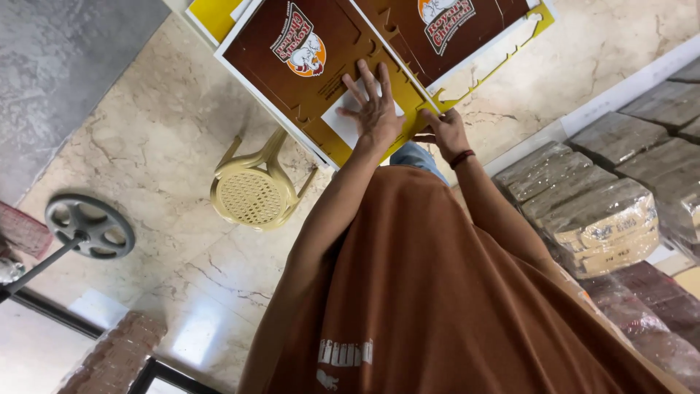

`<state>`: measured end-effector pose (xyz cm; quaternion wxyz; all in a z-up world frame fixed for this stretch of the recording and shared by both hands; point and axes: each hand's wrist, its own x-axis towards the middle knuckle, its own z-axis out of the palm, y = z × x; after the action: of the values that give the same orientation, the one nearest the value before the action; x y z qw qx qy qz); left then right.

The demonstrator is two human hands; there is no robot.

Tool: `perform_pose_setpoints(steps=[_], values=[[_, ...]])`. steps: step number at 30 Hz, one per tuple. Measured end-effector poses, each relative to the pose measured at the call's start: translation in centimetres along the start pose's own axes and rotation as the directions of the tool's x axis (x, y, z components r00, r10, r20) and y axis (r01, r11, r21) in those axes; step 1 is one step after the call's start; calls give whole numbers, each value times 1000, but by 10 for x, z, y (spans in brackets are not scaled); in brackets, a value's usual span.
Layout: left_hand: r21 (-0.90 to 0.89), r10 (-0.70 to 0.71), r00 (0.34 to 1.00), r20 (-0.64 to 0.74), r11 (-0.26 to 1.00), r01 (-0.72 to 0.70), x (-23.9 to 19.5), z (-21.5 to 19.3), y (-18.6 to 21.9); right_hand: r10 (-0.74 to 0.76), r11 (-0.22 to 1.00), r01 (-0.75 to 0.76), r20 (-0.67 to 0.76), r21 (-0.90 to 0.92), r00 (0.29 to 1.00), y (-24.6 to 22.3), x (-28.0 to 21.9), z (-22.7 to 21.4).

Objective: Folding flat cardboard sheets into boxes by bending along pre-scored lines and tucking in tabs.

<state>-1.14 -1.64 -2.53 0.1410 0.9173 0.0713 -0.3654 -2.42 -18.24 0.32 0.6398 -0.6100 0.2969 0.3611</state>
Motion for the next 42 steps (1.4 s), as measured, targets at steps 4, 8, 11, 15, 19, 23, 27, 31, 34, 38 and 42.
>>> perform_pose_setpoints(steps=[4,8,11,15,19,23,27,31,34,38,42], values=[[-11,19,998,-61,1000,-19,4,6,2,-13,997,28,-202,69,979,-4,-7,21],[-50,19,1000,16,999,-18,-1,-9,-5,37,985,-7,-169,173,985,-10,-12,28],[7,24,1000,-19,1000,-24,2,-6,-14,83,989,-57,-191,139,978,-9,-7,35],[56,13,1000,-23,998,-12,1,-10,-14,90,995,-74,-293,66,952,12,14,42],[-2,24,999,-27,1000,-25,4,-6,-12,-193,981,155,-471,-119,861,53,45,33],[-19,15,1000,6,1000,-15,7,-8,-13,-157,988,149,-362,-52,919,32,21,40],[-84,22,998,58,996,-18,2,-25,-21,-171,974,150,-118,-171,978,-7,-11,30],[-130,-9,999,-36,992,5,-4,-36,-18,127,950,-83,133,-300,983,-45,-13,6],[-130,-63,998,8,989,64,-11,-24,-1,248,943,-193,187,-271,951,-48,-5,-2],[-243,-83,996,-13,967,77,-4,-13,10,180,863,-53,208,-502,961,-64,1,4],[-238,-100,990,-95,968,75,3,6,10,-155,594,432,430,-678,889,-19,33,-17]])
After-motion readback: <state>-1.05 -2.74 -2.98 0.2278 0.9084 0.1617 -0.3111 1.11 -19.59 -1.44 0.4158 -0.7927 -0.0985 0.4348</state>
